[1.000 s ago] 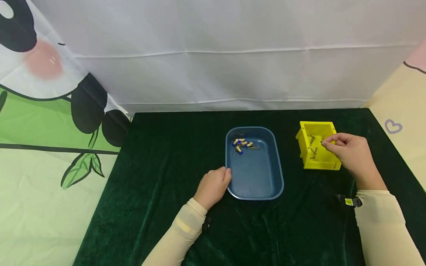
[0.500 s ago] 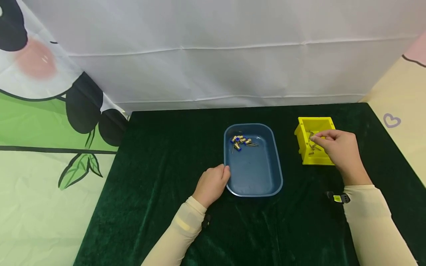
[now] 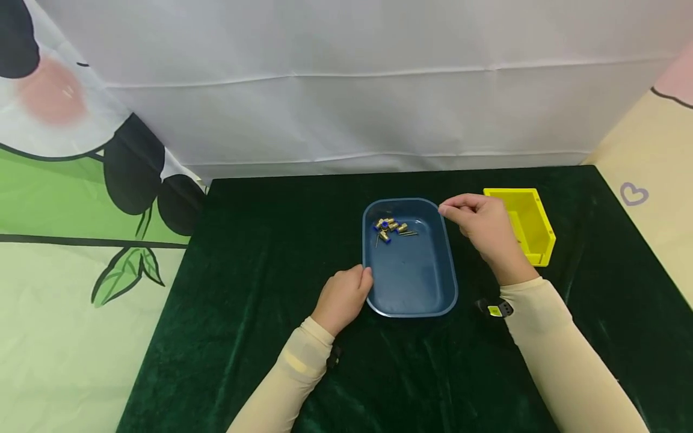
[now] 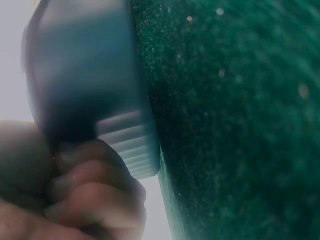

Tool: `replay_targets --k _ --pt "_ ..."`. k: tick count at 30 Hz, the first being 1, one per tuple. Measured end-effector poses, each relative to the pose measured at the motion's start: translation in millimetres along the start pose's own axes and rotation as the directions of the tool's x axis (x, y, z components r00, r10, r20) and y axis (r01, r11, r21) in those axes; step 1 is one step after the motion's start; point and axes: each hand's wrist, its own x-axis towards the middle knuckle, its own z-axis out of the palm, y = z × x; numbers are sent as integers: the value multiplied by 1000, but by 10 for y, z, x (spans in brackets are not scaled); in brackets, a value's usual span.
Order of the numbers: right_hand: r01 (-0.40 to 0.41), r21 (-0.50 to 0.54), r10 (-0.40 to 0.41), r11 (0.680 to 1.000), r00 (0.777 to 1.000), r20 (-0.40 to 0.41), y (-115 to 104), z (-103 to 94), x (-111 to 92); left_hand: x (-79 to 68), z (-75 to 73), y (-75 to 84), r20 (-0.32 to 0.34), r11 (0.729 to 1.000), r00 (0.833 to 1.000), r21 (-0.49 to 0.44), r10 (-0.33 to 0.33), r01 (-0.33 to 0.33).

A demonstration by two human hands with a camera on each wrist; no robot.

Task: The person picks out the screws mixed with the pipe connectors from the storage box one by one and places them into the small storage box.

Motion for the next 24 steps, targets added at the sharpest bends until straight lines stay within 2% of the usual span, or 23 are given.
replay_targets --k 2,7,18,24 --pt "22 0 -22 1000 1000 8 -57 102 22 2 3 2 4 1000 1000 0 -2 2" --pt "36 -77 -35 996 999 19 -163 321 78 6 11 -9 6 1000 1000 5 0 0" --pt "0 -167 21 986 992 124 -145 636 230 2 24 -19 -6 1000 1000 8 10 -10" --pt "45 -240 2 970 981 193 -145 785 285 -6 11 9 -17 1000 1000 17 22 -22"
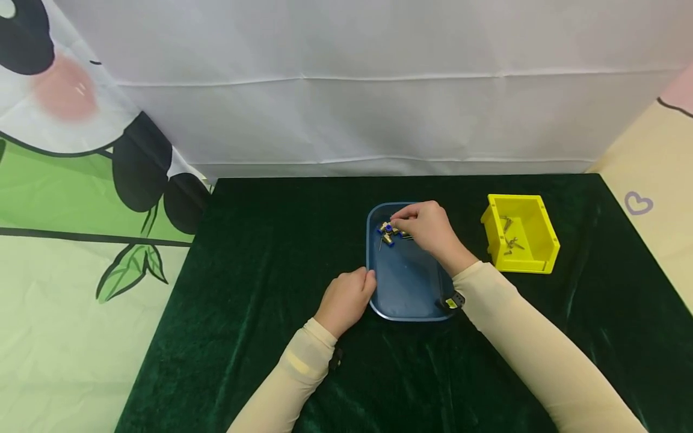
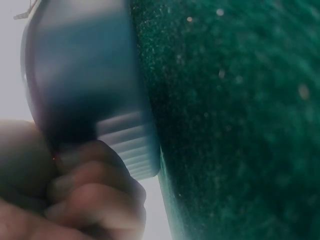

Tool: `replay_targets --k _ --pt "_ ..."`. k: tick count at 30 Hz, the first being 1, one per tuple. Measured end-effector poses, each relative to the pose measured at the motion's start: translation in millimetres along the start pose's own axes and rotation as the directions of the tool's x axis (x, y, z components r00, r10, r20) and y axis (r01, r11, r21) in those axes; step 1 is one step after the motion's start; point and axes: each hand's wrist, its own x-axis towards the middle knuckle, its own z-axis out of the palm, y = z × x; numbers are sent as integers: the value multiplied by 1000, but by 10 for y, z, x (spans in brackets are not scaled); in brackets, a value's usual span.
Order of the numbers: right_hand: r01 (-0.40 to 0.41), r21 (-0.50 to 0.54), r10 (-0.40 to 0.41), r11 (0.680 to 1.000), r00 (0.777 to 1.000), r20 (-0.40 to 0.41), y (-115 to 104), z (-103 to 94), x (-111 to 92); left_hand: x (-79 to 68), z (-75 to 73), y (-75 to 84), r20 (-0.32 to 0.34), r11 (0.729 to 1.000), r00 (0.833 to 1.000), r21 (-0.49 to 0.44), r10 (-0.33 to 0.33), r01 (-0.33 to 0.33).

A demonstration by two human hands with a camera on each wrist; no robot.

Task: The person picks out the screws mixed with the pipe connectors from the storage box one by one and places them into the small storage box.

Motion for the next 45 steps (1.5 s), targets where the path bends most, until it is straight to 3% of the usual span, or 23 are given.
replay_targets --k 8,15,22,37,45 --pt "22 -35 -22 999 1000 -1 -57 51 101 -10 -7 4 3 1000 1000 -19 14 -14" --pt "66 -110 -56 992 994 95 -26 188 187 -19 -19 -3 6 999 1000 -35 21 -21" --pt "80 -203 -57 976 991 118 50 309 247 -10 -17 -3 11 998 1000 -55 14 -14" --pt "137 -343 -116 929 990 80 174 446 347 -8 -16 0 5 999 1000 -42 23 -23" --pt "87 -446 -66 891 996 62 162 523 370 2 9 -8 0 1000 1000 -19 16 -16"
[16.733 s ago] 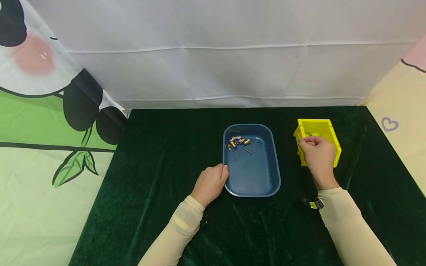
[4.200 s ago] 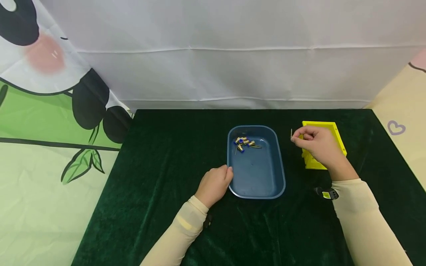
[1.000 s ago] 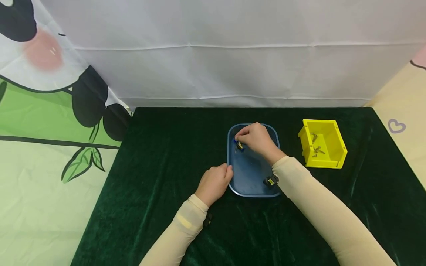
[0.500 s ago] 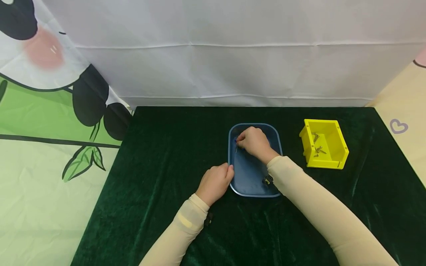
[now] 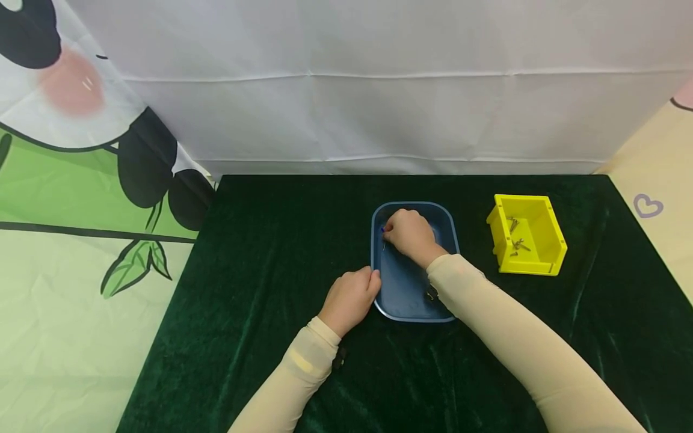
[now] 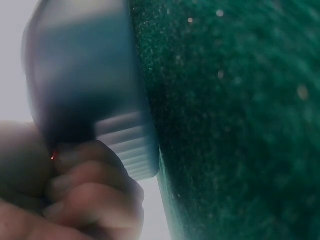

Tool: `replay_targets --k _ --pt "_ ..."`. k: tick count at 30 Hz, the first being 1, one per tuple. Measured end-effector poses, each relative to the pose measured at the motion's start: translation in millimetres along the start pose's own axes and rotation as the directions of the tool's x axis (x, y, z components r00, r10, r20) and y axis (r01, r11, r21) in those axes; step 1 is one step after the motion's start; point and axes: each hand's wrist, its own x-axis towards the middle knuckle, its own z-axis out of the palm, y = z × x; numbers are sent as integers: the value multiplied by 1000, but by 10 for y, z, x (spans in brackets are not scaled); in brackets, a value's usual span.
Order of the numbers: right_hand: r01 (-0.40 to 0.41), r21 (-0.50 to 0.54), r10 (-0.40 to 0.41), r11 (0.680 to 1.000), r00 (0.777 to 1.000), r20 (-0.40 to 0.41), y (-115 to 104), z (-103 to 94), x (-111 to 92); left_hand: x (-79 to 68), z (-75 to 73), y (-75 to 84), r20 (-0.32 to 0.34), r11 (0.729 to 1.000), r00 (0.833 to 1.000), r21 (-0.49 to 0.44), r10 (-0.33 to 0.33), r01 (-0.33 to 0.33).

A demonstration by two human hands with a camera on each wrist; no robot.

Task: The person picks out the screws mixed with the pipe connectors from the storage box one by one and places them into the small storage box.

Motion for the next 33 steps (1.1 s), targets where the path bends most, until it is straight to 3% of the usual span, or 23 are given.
replay_targets --k 8,20,27,33 --pt "-19 -18 19 1000 1000 18 0 8 11 12 10 6 2 1000 1000 0 -2 2" --pt "13 117 -20 993 998 51 54 -65 -33 -1 5 -3 0 1000 1000 2 -1 1" --pt "15 232 -30 973 998 59 86 -235 -130 5 8 -10 7 1000 1000 3 -10 10" --pt "-20 295 9 955 999 38 149 -465 -238 9 0 -3 12 1000 1000 -1 -14 14"
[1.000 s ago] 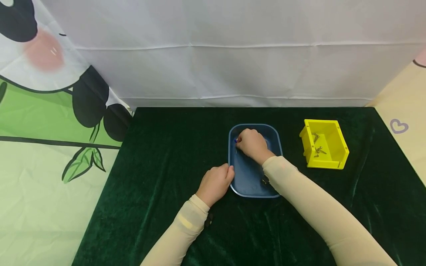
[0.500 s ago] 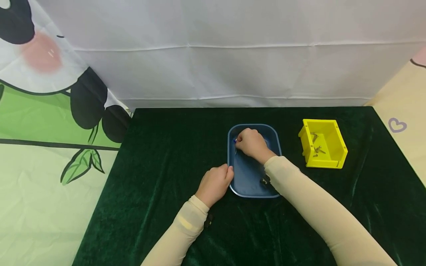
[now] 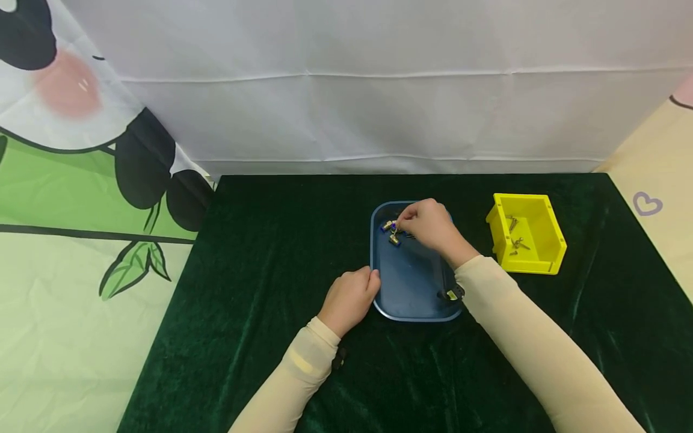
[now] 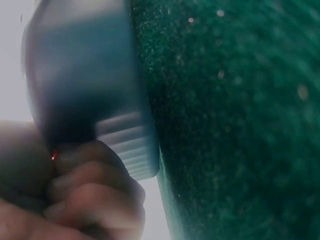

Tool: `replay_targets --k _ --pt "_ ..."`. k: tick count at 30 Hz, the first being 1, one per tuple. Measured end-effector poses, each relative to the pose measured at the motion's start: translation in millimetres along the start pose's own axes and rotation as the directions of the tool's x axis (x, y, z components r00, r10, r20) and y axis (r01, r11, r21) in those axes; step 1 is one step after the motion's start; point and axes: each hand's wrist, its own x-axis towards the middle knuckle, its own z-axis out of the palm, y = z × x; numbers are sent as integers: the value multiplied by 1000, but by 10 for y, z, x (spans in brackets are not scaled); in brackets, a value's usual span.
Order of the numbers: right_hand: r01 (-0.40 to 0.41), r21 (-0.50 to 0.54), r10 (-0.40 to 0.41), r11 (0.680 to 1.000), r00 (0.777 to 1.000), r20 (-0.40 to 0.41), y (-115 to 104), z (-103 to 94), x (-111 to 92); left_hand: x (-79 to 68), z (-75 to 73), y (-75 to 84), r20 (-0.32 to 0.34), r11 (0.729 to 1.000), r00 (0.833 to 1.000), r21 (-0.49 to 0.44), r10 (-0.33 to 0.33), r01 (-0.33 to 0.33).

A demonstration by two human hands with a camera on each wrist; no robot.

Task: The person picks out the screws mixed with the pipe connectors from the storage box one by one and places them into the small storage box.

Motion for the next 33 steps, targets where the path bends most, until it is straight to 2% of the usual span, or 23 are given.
replay_targets --k 6,12,21,27,33 --pt "-36 37 39 999 996 -75 -1 -258 -158 5 -7 11 9 1000 1000 -8 -9 9" --pt "-93 66 103 993 979 -173 80 -472 -303 10 -11 19 19 1000 1000 -12 -13 14" --pt "-156 148 184 977 963 -198 373 -804 -522 19 -10 15 22 1000 1000 -25 -17 17" --pt "-266 161 296 951 930 -216 708 -952 -751 13 7 6 22 999 1000 -28 -17 18" --pt "-346 242 403 907 879 -256 1006 -1070 -954 -2 -5 19 23 998 999 -35 -45 46"
